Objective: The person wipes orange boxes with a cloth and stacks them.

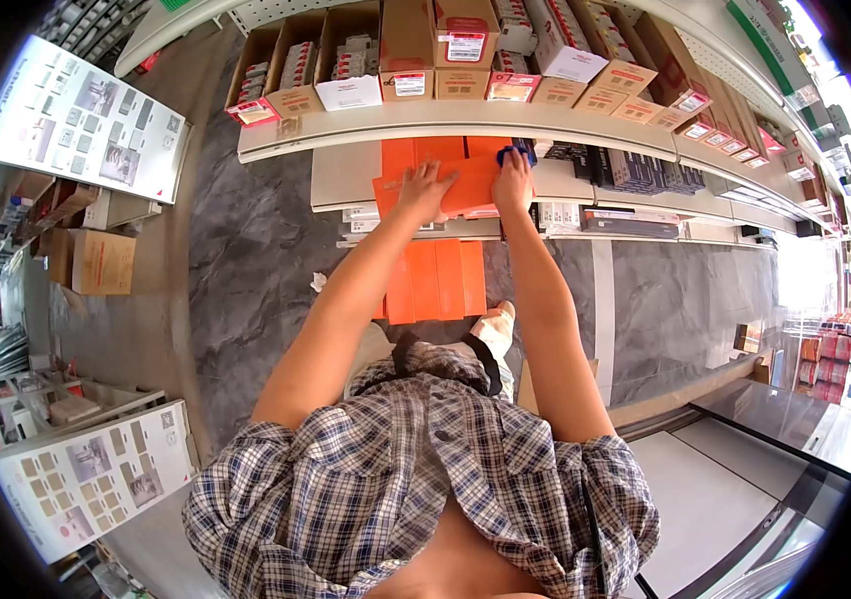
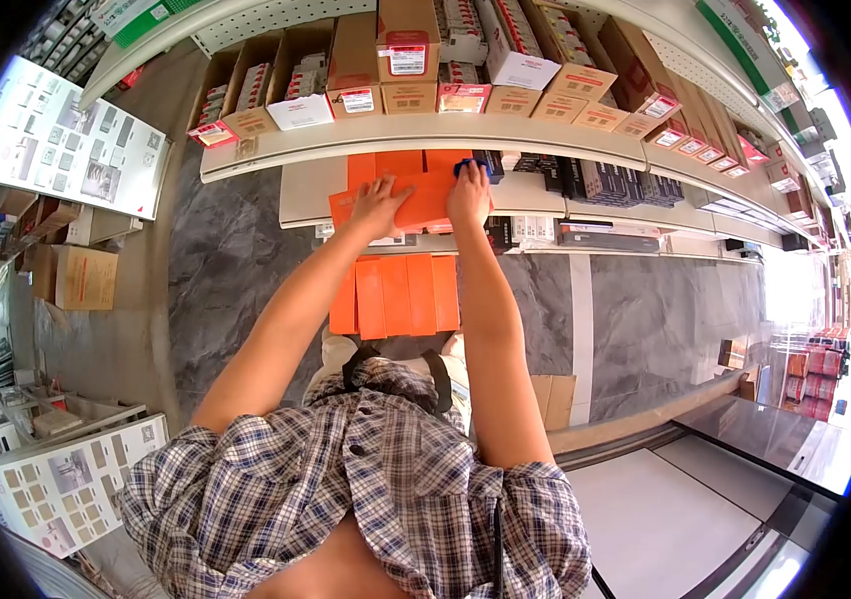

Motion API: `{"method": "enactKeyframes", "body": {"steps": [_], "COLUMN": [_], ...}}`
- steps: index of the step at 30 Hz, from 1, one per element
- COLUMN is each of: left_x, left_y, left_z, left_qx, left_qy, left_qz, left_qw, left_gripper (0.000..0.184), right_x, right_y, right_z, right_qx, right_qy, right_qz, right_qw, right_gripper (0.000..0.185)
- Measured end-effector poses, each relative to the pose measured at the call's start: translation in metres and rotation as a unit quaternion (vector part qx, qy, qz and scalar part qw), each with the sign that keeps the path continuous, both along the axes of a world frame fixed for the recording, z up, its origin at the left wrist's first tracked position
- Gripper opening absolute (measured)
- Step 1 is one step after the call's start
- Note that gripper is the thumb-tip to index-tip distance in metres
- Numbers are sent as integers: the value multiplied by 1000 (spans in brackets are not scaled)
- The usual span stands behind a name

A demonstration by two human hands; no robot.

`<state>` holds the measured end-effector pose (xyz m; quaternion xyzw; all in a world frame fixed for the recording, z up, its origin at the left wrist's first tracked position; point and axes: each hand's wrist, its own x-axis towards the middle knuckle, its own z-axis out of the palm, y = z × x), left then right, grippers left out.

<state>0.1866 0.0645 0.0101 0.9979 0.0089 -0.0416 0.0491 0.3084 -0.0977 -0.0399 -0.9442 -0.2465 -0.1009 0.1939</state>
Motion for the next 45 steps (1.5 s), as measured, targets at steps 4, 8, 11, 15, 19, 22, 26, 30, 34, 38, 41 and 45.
{"method": "enactKeyframes", "body": {"steps": [4, 8, 11, 15, 19, 22, 26, 30, 34, 38, 41, 45], "left_x": [1, 0, -3, 1, -12, -33, -67, -98, -135, -163, -171, -174], "left_y": [1, 1, 3, 7, 7, 2, 4, 4, -13, -43, -79, -129], "left_z": [-1, 3, 3, -9, -7, -10, -11, -6, 9, 2, -14, -43], "left_qx": [-9, 1, 22, 30, 0, -27, -47, -45, -90, -89, -126, -223], "left_qy": [12, 8, 5, -28, -35, -71, -106, -98, -134, -123, -119, -28], "left_qz": [2, -2, -8, -24, -26, 1, -7, 4, 6, 61, 93, 155], "left_qw": [1000, 1000, 1000, 999, 999, 997, 993, 994, 987, 986, 980, 962], "left_gripper": [94, 95, 95, 94, 94, 95, 99, 99, 93, 94, 93, 84], "right_x": [-19, 1, 7, -36, -88, -123, -147, -174, -211, -234, -233, -217], "right_y": [4, -24, -39, -49, -68, -73, -47, -15, 9, -11, -51, -124], "right_z": [22, 22, 21, 12, 4, 12, 14, 9, 31, 30, 10, -4], "right_qx": [1, 11, 37, 13, 134, 138, 193, 378, 493, 527, 509, 493], "right_qy": [58, 39, 64, 4, 18, 148, 323, 420, 521, 570, 613, 659], "right_qz": [178, 123, 5, -18, -108, -175, -239, -215, -210, -201, -169, -144], "right_qw": [982, 992, 997, 1000, 985, 964, 895, 796, 664, 597, 580, 549], "right_gripper": [38, 38, 40, 43, 34, 25, 25, 35, 36, 32, 28, 26]}}
